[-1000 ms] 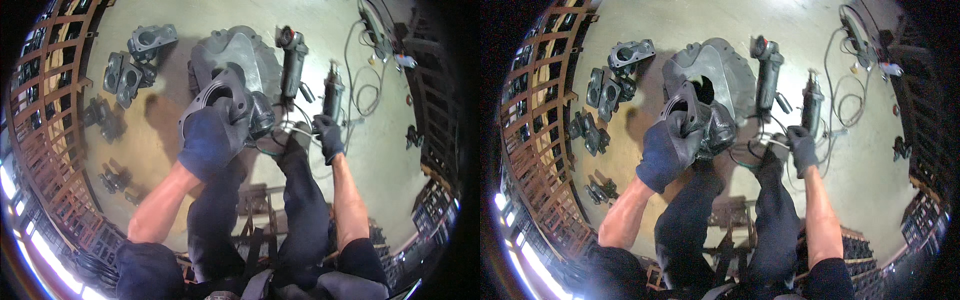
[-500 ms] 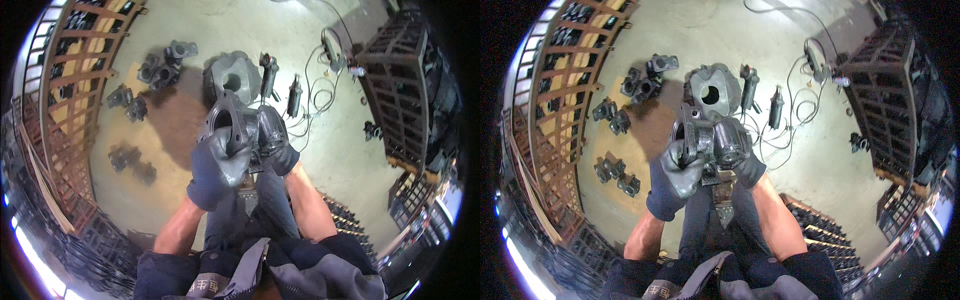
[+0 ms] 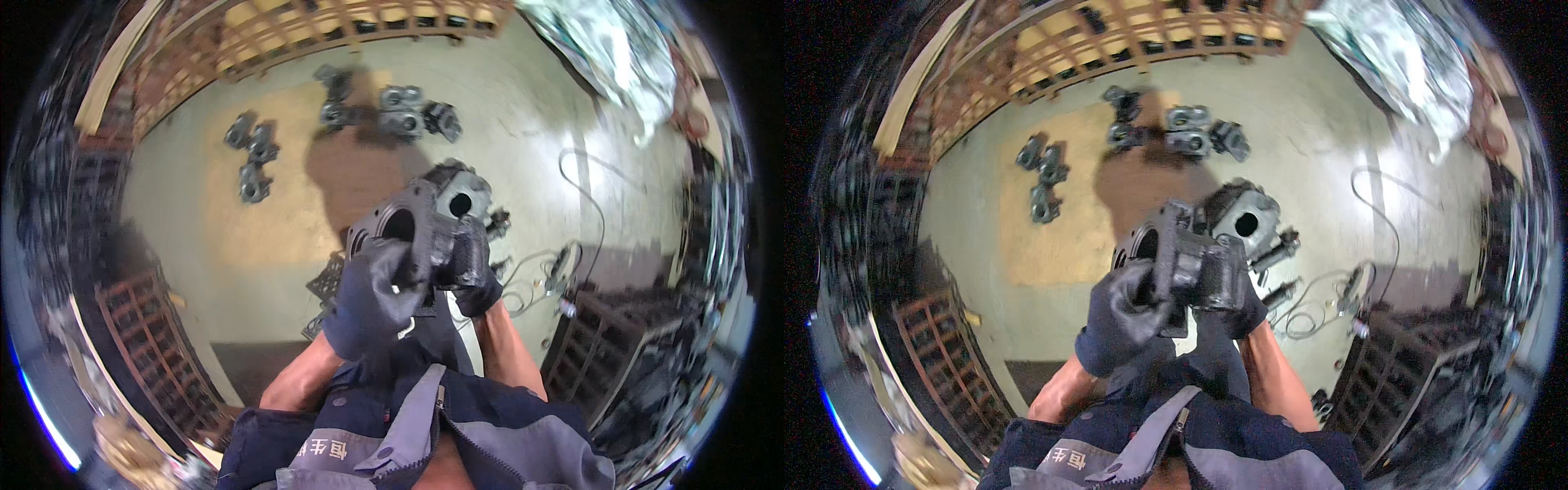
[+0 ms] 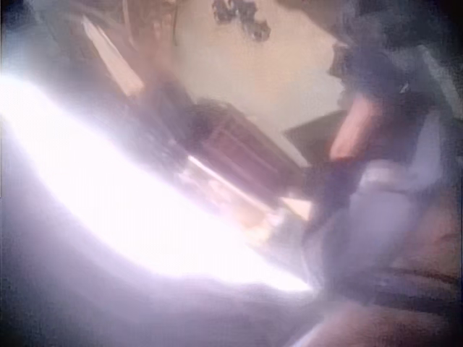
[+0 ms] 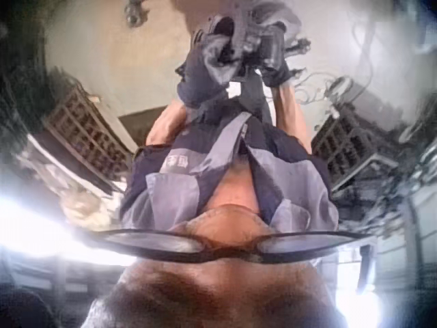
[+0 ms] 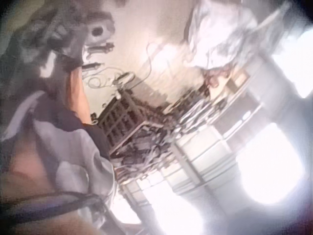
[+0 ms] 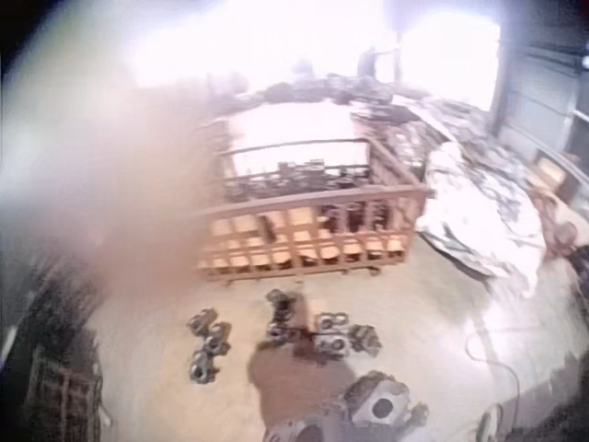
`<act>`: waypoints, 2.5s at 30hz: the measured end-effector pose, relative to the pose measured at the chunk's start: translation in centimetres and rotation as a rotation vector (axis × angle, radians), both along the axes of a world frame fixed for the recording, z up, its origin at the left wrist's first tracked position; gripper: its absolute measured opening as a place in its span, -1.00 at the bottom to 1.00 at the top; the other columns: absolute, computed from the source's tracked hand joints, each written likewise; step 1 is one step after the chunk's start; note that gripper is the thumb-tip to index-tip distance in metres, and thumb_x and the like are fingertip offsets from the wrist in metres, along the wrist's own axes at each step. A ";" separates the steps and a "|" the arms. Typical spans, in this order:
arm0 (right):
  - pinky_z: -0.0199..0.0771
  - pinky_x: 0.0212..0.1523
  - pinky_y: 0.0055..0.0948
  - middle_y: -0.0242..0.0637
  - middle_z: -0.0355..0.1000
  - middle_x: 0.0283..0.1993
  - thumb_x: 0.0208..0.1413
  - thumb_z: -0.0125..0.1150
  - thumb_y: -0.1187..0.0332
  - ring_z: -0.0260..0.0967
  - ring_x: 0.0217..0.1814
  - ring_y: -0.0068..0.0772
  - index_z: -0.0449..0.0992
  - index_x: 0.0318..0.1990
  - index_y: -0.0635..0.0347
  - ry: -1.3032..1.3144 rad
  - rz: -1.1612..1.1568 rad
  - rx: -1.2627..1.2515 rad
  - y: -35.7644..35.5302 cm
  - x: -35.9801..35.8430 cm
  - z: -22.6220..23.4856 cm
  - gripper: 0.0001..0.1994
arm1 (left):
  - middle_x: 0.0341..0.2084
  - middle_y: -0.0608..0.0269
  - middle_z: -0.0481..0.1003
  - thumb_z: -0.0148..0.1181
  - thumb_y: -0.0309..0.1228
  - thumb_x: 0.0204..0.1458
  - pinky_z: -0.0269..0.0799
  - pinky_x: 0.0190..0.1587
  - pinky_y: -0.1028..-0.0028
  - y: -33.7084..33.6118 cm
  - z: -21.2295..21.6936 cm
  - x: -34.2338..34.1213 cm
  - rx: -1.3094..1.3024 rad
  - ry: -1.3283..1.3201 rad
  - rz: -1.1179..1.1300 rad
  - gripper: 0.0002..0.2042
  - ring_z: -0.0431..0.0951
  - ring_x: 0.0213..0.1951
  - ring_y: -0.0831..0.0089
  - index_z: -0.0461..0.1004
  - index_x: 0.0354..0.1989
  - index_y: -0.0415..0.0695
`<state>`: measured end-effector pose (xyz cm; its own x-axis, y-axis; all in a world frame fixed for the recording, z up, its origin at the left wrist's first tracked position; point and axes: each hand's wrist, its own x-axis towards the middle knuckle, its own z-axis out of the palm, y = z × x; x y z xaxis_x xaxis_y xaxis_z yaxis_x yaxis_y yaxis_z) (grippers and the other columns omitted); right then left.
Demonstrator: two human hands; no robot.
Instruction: The person sits on the floor and uses a handheld angle grinder to smooth the surfaces of metal engine parts. They pick up each part, grind it, inspect it, and place it on a wooden board with other finished parts.
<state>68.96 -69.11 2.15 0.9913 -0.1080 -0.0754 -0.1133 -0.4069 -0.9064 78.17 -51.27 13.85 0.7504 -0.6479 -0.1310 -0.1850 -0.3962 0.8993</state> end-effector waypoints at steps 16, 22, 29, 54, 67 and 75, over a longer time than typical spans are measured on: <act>0.52 0.02 -0.30 -0.21 0.50 0.01 0.13 0.21 0.38 0.45 -0.05 -0.29 0.46 0.10 0.26 0.375 0.074 0.772 16.5 18.0 1.0 -0.63 | -0.38 -0.06 0.55 0.25 -0.36 -0.17 0.48 0.02 0.02 16.9 5.6 9.2 0.172 -0.802 0.132 -0.58 0.57 -0.26 0.03 0.51 -0.10 -0.32; 0.52 0.03 -0.31 -0.21 0.50 0.00 0.17 0.18 0.38 0.46 -0.04 -0.30 0.46 0.09 0.24 0.347 0.204 0.752 19.8 25.8 2.5 -0.66 | -0.25 -0.09 0.56 0.14 -0.45 -0.02 0.45 0.09 0.09 22.4 8.9 12.2 -0.022 -0.762 0.504 -0.66 0.58 -0.16 0.08 0.50 -0.05 -0.33; 0.52 0.04 -0.32 -0.21 0.50 0.00 0.21 0.14 0.39 0.46 -0.04 -0.31 0.47 0.08 0.23 0.332 0.374 0.886 24.8 35.3 2.7 -0.70 | 0.01 0.11 0.51 0.03 -0.31 0.31 0.52 -0.04 0.36 30.0 5.1 14.1 -0.752 0.049 1.463 -0.65 0.56 -0.04 0.39 0.42 0.16 -0.26; 0.54 0.05 -0.32 -0.20 0.53 -0.04 0.18 0.16 0.42 0.49 -0.01 -0.29 0.51 0.01 0.21 0.573 1.315 1.009 50.6 40.2 -0.4 -0.75 | -0.42 0.17 0.55 0.19 -0.57 0.04 0.54 -0.30 0.42 41.7 -1.7 9.7 -0.063 -0.232 1.860 -0.84 0.58 -0.38 0.37 0.51 -0.18 -0.19; 0.56 -0.19 -0.33 -0.25 0.56 -0.27 0.11 0.18 0.33 0.52 -0.26 -0.31 0.55 -0.21 0.20 0.334 1.546 0.703 66.9 28.9 2.4 -0.83 | -0.37 0.24 0.56 -0.11 -0.27 0.31 0.52 -0.31 0.43 52.7 -2.4 -3.2 -0.206 -0.307 2.205 -0.74 0.55 -0.37 0.46 0.53 -0.20 -0.10; 0.56 -0.28 -0.28 -0.21 0.57 -0.33 0.10 0.13 0.26 0.53 -0.32 -0.29 0.57 -0.26 0.20 1.058 1.464 0.932 75.6 23.0 5.5 -0.79 | -0.33 0.00 0.59 0.25 -0.62 -0.11 0.51 -0.23 0.33 56.4 -1.2 -9.5 0.166 -0.153 2.276 -0.71 0.62 -0.24 0.05 0.52 -0.15 -0.16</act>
<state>91.95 6.47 7.63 -0.1787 0.9772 -0.1146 -0.7169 -0.2091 -0.6650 68.63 5.12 12.62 -0.0036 0.9994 0.0349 0.4824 -0.0289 0.8755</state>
